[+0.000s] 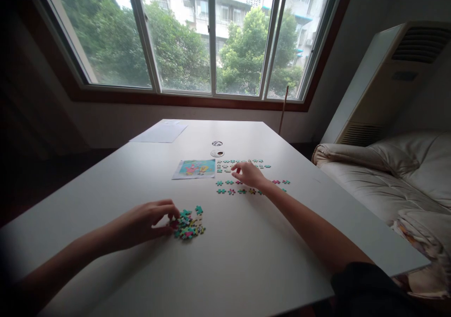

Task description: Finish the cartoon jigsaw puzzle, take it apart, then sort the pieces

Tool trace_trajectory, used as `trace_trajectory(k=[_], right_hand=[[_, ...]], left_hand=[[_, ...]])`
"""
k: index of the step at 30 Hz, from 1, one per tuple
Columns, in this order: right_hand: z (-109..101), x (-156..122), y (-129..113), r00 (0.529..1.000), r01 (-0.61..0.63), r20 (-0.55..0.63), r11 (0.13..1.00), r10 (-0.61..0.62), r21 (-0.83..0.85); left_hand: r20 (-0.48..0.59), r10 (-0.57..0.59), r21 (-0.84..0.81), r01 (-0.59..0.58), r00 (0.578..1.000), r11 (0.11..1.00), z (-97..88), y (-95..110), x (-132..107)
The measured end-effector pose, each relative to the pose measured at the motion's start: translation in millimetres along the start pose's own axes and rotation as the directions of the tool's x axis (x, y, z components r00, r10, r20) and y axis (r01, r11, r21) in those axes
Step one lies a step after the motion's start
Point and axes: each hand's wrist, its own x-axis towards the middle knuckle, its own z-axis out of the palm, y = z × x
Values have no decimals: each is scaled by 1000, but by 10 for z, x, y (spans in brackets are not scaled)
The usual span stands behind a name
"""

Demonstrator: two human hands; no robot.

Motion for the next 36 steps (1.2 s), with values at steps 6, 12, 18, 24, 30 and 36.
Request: trace_trajectory(k=[6,12,18,24,30,36], right_hand=[[-109,-498,-136,993,116,-8,985,-116,132],[-91,-838,-318,985,170,-41,967,-165,190],[-31,-998,-612,947,313,-130,935,-294,166],[0,-1039,-828,905,394,-241,904,-350,167],[77,-1033,-878,876,437,-299,884,-378,164],[122,-1023,-866,853,476,-328,862,-405,173]], left_hand=[[-11,1,-91,-2,1000,996,-13,-16,4],[44,-103,-423,112,994,899,-114,148,31],[55,-254,-758,206,966,619,33,428,199],[108,-401,-877,278,910,393,163,614,279],[66,-373,-904,213,925,370,227,630,279],[73,-335,-909,201,939,366,270,628,299]])
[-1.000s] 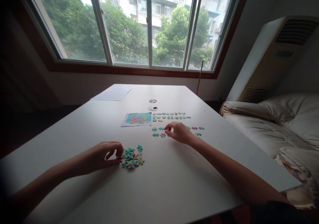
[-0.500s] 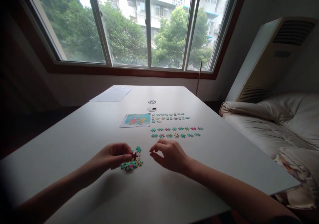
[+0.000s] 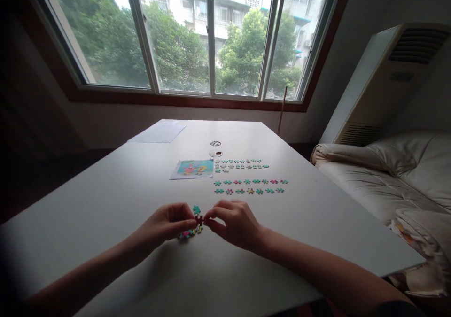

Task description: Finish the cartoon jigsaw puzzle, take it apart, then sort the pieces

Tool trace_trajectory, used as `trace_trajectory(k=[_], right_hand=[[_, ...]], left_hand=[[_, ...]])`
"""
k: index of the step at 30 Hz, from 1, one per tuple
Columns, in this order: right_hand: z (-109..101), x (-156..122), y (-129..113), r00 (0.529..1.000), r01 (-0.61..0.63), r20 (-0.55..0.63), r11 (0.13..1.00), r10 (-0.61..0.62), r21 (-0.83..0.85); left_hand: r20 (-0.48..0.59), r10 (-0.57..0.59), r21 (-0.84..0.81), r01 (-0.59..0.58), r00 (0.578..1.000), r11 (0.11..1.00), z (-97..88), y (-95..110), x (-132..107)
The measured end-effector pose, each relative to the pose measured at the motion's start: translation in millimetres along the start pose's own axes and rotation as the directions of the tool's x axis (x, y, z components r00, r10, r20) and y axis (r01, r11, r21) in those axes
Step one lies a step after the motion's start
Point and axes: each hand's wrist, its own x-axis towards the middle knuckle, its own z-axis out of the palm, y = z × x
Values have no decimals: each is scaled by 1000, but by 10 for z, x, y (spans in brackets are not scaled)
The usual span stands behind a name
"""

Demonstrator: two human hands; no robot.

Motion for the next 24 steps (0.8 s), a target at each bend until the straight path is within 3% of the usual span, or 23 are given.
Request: trace_trajectory(k=[4,8,10,13,18,24], right_hand=[[-45,27,30,999,12,-37,1000,-13,-24],[-172,59,154,994,-61,-98,996,55,-67],[-235,63,244,986,-100,-141,991,87,-87],[-300,55,357,975,-132,-190,987,113,-94],[-342,43,410,969,-151,-211,985,131,-81],[-360,44,399,971,-136,-212,987,115,-87]], left_hand=[[-17,34,81,-33,999,996,-25,17,-2],[-49,154,315,-131,987,940,-217,26,-20],[-39,218,490,-171,975,855,-374,17,-27],[-7,297,740,-195,955,644,-592,14,-36],[98,209,894,-179,973,410,-730,38,-62],[127,104,938,-153,986,312,-735,33,-95]])
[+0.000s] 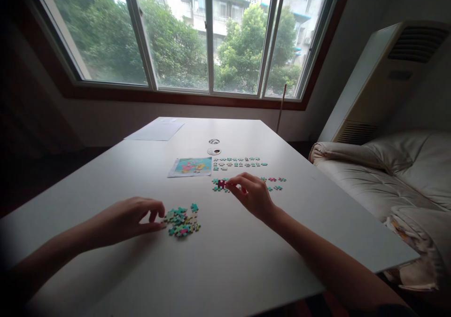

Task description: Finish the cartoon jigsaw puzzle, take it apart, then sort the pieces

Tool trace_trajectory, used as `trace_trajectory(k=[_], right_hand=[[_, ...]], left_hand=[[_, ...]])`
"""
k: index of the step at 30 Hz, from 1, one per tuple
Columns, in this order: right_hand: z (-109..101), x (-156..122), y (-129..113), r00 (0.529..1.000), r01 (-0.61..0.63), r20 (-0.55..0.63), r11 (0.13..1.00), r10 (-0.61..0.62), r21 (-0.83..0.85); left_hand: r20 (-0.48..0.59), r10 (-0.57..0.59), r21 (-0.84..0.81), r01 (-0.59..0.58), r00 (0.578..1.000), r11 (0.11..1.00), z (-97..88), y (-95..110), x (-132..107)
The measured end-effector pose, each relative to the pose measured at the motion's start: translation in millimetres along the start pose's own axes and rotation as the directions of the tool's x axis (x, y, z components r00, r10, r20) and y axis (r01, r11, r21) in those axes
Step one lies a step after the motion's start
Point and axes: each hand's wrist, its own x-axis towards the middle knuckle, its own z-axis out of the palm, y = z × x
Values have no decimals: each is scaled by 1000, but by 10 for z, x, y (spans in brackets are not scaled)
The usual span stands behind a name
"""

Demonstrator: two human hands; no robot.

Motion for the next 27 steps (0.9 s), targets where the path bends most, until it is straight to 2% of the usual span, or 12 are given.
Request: trace_trajectory(k=[9,12,14,16,18,19,24,27], right_hand=[[-46,15,43,999,-16,45,1000,17,-21],[-147,33,132,992,-56,108,997,61,-54],[-261,48,231,973,-103,196,988,124,-111],[-409,60,366,920,-160,329,970,213,-181],[-576,62,528,825,-229,467,944,318,-239],[-661,56,615,780,-268,500,923,376,-276],[-1028,-35,1030,588,-424,564,815,579,-395],[-1177,-117,1221,512,-478,579,770,635,-423]], left_hand=[[47,9,-6,-9,999,1000,-8,-48,-26],[47,7,-14,-6,999,1000,-17,-51,-38],[44,10,-15,-10,999,1000,-20,-51,-46],[41,14,-10,-14,999,1000,-19,-49,-52],[33,14,-1,-14,999,1000,-14,-45,-55],[29,13,5,-14,999,1000,-10,-43,-55],[24,8,21,-8,1000,1000,5,-36,-44],[30,5,13,-5,1000,1000,9,-46,-35]])
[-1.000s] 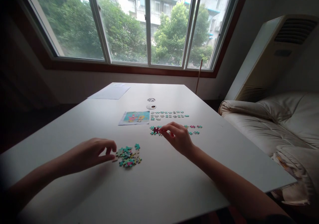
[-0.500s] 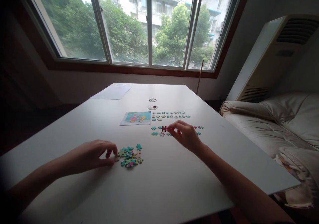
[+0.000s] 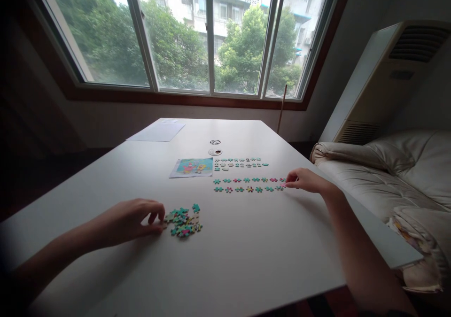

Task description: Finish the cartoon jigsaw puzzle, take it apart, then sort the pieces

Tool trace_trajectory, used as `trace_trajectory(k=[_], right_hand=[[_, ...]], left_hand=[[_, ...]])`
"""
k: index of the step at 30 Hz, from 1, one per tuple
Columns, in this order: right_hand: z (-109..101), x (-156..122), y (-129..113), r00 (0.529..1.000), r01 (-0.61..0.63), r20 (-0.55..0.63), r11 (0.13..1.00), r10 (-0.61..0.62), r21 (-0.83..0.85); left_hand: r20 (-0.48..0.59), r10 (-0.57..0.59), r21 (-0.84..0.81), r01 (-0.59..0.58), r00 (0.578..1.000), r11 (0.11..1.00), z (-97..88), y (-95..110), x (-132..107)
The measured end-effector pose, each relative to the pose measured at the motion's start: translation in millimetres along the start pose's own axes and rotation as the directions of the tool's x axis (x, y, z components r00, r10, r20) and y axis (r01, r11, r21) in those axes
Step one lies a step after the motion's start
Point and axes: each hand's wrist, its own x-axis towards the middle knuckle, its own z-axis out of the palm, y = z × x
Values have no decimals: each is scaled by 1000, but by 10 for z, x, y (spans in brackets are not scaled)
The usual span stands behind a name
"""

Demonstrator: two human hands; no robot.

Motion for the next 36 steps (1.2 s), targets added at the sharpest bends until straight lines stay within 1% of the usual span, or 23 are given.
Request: trace_trajectory(k=[3,6,9,15,18,21,25,29,33,35,36], right_hand=[[-19,0,175,999,-30,44,999,28,41],[-13,6,266,996,-71,64,995,66,71],[1,5,283,993,-100,79,991,93,88],[21,13,297,988,-117,113,989,107,93],[27,30,327,991,-110,86,990,103,85],[22,33,307,994,-98,46,994,96,54],[4,23,200,996,-92,-13,995,92,30],[-4,25,104,996,-71,-56,997,73,36],[7,38,42,992,-50,-116,998,54,38],[16,41,2,989,-39,-144,999,43,31],[22,42,-25,986,-34,-161,999,37,23]], left_hand=[[14,0,-7,0,1000,1000,-3,-10,1],[17,12,-15,-12,1000,1000,-9,-6,-6],[12,16,-13,-16,1000,1000,-13,2,-11],[31,34,-13,-34,999,999,-10,-7,-11],[31,30,-23,-30,999,999,-7,-16,-17],[24,26,2,-26,999,1000,-14,-20,-38],[15,36,39,-36,999,999,-44,-31,-86],[6,64,14,-64,998,998,-76,-59,-124],[-2,68,4,-68,998,998,-89,-104,-121],[-14,72,19,-72,997,997,-86,-135,-112],[-43,66,32,-65,997,997,-84,-154,-107]])
